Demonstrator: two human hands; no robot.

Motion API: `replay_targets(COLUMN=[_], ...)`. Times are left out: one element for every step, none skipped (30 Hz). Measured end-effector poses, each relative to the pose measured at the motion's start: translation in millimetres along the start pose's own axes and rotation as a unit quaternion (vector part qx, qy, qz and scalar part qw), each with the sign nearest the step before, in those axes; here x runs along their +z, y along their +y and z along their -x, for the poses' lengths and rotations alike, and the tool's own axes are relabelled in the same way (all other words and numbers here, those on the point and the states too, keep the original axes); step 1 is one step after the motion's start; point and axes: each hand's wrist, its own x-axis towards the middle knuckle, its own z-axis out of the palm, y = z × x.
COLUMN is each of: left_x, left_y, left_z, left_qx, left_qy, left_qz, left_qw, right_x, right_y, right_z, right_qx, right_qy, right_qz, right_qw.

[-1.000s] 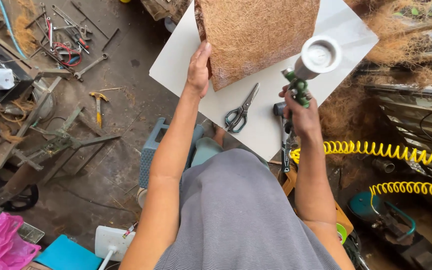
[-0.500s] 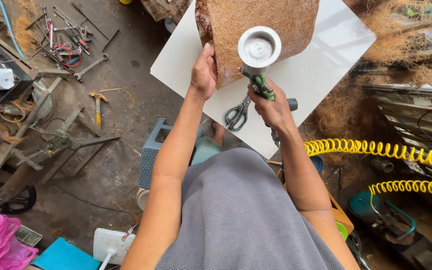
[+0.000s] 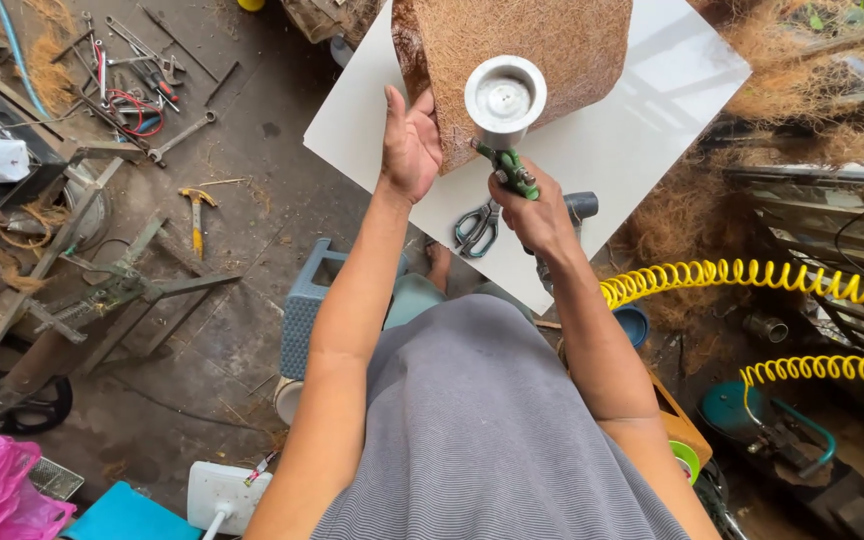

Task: The person uses a spray gun to apply a white coating onto a folded piece of brown cocopeat mat. They rotate and reposition the mat to cover different sides and edges, then briefly adjust the yellow air hose before continuing to spray the remaining surfaces.

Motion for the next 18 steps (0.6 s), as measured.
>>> replay_targets(left_x=[0,0,1,2,1,0,0,-1,-2,-3,-2,-2,-1,-1,-2,-3,-3,-4], left_y=[0,0,0,2,2,1,0,-1,-1,-3,-3,-3,-3,-4,-5,-6,-6,-7], left_z=[0,2,5,5,5,5,6,6,6,5,6,5,4,4,3,5,4,4], left_qx=[0.002,0.002,-0.008,-0.015,-0.014,-0.015,-0.015,-0.015,-0.01,-0.007,-0.008,-0.005,-0.003,-0.004,-0.001,0.003,0.003,0.01], left_qy=[-0.01,-0.011,0.004,0.018,0.016,0.015,0.015,0.014,0.009,0.004,0.003,0.013,0.023,0.02,0.017,0.017,0.017,-0.005], left_qz=[-0.006,-0.005,-0.01,-0.015,-0.016,-0.017,-0.018,-0.017,-0.011,-0.005,-0.004,-0.005,-0.006,-0.006,-0.015,-0.024,-0.025,-0.005], left_qw=[1.0,1.0,1.0,1.0,1.0,1.0,1.0,1.0,1.0,1.0,1.0,1.0,1.0,1.0,1.0,1.0,1.0,1.0], right_x=[1,0,0,-1,-3,-5,-7,-8,-8,-9,-8,-6,-5,-5,-4,-3,-3,-2], right_y=[-1,-1,-1,-3,-2,-2,-1,1,3,4,6,7,9,7,4,2,0,-1], right_z=[0,0,1,-1,-2,-3,-4,-3,-2,-1,0,0,0,0,0,0,0,0], right_qx=[-0.004,-0.004,-0.014,-0.027,-0.029,-0.037,-0.046,-0.046,-0.039,-0.031,-0.03,-0.028,-0.025,-0.026,-0.034,-0.041,-0.041,-0.049], right_qy=[0.004,0.004,0.009,0.014,0.015,0.02,0.025,0.026,0.015,0.005,0.006,-0.003,-0.012,-0.009,-0.009,-0.011,-0.011,-0.017], right_qz=[0.012,0.012,0.017,0.023,0.023,0.005,-0.014,-0.014,-0.011,-0.008,-0.008,0.004,0.017,0.015,0.014,0.013,0.012,0.006], right_qw=[1.0,1.0,1.0,0.999,0.999,0.999,0.999,0.999,0.999,0.999,0.999,1.0,0.999,1.0,0.999,0.999,0.999,0.999])
